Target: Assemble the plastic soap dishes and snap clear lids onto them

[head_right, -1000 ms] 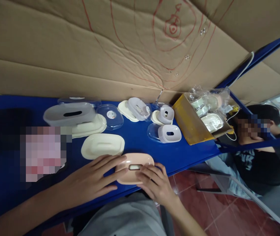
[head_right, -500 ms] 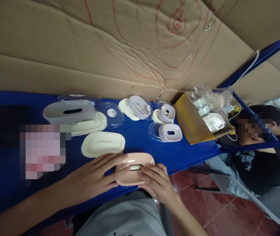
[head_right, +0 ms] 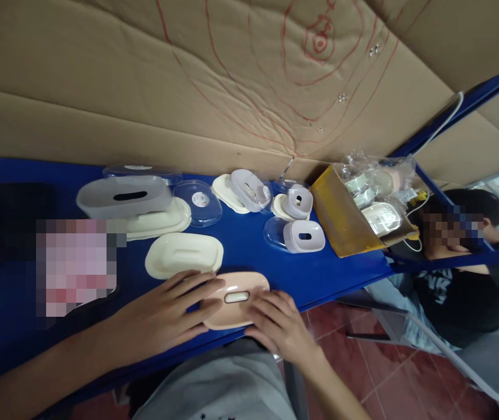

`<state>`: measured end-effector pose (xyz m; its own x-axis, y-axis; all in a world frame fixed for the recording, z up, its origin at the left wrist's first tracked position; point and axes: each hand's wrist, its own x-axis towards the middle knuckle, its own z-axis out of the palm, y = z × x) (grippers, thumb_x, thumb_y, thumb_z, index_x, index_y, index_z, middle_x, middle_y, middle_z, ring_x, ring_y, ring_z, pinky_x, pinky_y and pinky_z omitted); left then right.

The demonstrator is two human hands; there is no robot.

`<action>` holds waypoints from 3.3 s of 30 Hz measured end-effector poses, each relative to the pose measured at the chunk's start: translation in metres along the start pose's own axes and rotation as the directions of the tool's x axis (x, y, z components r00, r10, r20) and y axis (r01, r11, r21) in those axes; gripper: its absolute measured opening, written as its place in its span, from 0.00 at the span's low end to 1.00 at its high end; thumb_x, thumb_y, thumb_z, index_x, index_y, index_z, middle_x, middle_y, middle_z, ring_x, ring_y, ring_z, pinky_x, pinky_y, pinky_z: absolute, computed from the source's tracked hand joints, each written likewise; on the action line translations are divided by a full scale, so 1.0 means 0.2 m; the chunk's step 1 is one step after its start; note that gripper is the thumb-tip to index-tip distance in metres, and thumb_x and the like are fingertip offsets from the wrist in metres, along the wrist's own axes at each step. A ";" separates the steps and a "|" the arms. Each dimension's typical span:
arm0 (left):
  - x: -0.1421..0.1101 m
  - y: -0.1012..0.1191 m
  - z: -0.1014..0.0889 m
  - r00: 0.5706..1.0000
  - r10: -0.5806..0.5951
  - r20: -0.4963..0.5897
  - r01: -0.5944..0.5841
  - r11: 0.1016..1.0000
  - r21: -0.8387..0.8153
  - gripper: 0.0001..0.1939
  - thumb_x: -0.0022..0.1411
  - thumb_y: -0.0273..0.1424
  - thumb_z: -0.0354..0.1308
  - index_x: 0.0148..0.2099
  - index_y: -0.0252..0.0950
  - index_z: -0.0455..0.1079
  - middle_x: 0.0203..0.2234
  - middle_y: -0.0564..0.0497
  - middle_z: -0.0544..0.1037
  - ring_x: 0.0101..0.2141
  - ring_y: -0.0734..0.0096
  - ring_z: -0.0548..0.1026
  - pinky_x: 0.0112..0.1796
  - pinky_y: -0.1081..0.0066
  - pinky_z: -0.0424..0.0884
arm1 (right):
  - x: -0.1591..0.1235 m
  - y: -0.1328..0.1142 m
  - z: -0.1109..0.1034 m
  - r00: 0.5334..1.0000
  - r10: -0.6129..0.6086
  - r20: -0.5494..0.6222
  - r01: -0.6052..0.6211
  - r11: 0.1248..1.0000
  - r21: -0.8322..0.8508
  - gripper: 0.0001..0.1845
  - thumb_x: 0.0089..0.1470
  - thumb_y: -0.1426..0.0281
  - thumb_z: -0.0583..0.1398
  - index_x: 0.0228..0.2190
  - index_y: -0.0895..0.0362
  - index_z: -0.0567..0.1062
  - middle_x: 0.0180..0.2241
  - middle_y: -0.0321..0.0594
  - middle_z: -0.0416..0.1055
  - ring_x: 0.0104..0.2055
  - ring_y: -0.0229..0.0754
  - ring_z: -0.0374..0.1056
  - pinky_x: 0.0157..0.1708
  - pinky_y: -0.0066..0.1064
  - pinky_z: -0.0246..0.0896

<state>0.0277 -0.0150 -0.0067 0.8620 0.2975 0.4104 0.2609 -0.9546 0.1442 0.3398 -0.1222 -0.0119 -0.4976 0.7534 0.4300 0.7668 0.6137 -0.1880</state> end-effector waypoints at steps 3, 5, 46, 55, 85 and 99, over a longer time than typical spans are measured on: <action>0.00 0.00 -0.02 1.000 0.015 -0.012 -0.015 1.000 0.013 0.13 0.73 0.36 0.66 0.57 0.41 0.75 0.59 0.46 0.78 0.61 0.52 0.72 0.65 0.52 0.60 | -0.02 0.26 -0.10 0.974 0.176 -0.140 -0.193 0.974 -0.121 0.23 0.74 0.68 0.58 0.67 0.50 0.73 0.62 0.48 0.78 0.67 0.53 0.72 0.64 0.50 0.68; 0.00 0.00 -0.02 1.000 0.009 -0.021 -0.009 1.000 0.012 0.13 0.73 0.35 0.65 0.57 0.41 0.74 0.59 0.46 0.78 0.61 0.52 0.72 0.65 0.52 0.59 | -0.03 0.47 -0.17 0.912 0.363 -0.193 -0.398 0.898 -0.191 0.30 0.74 0.65 0.58 0.73 0.51 0.64 0.70 0.52 0.69 0.74 0.58 0.63 0.68 0.57 0.64; -0.03 0.01 -0.05 0.994 -0.113 -0.001 0.112 0.985 -0.132 0.36 0.62 0.42 0.76 0.66 0.39 0.68 0.55 0.41 0.77 0.54 0.48 0.76 0.54 0.55 0.72 | 0.42 0.31 -0.11 0.942 0.172 0.287 -0.141 0.982 -0.127 0.52 0.64 0.42 0.67 0.77 0.48 0.56 0.67 0.54 0.70 0.70 0.63 0.67 0.77 0.71 0.31; -0.05 0.01 0.01 0.977 -0.203 -0.058 0.194 0.971 -0.136 0.44 0.68 0.45 0.70 0.76 0.34 0.56 0.61 0.34 0.75 0.60 0.42 0.75 0.59 0.49 0.75 | 0.35 -0.10 0.00 0.955 0.010 0.295 -0.010 1.000 -0.004 0.50 0.67 0.41 0.62 0.75 0.57 0.59 0.71 0.59 0.65 0.73 0.63 0.62 0.67 0.58 0.66; -0.06 -0.11 -0.07 0.983 -0.132 0.130 0.114 0.984 0.141 0.20 0.68 0.18 0.60 0.59 0.37 0.73 0.47 0.48 0.81 0.48 0.58 0.78 0.56 0.57 0.64 | 1.19 0.14 0.32 0.956 0.118 0.268 -0.091 0.990 -0.112 0.32 0.71 0.56 0.64 0.69 0.56 0.68 0.71 0.55 0.67 0.73 0.62 0.64 0.69 0.58 0.62; -0.07 -0.17 -0.09 0.954 -0.296 0.050 0.269 0.917 0.293 0.04 0.74 0.25 0.61 0.45 0.38 0.76 0.44 0.47 0.82 0.47 0.55 0.79 0.51 0.56 0.66 | 0.93 0.22 0.26 0.982 0.157 0.106 -0.157 0.988 -0.011 0.12 0.67 0.74 0.59 0.51 0.56 0.75 0.58 0.53 0.77 0.61 0.59 0.73 0.60 0.52 0.69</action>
<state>-0.0012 0.0139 -0.0017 0.7671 0.5652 0.3035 0.5985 -0.8008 -0.0217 0.2597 0.0568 0.0149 -0.4111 0.8610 0.2996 0.8399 0.4855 -0.2428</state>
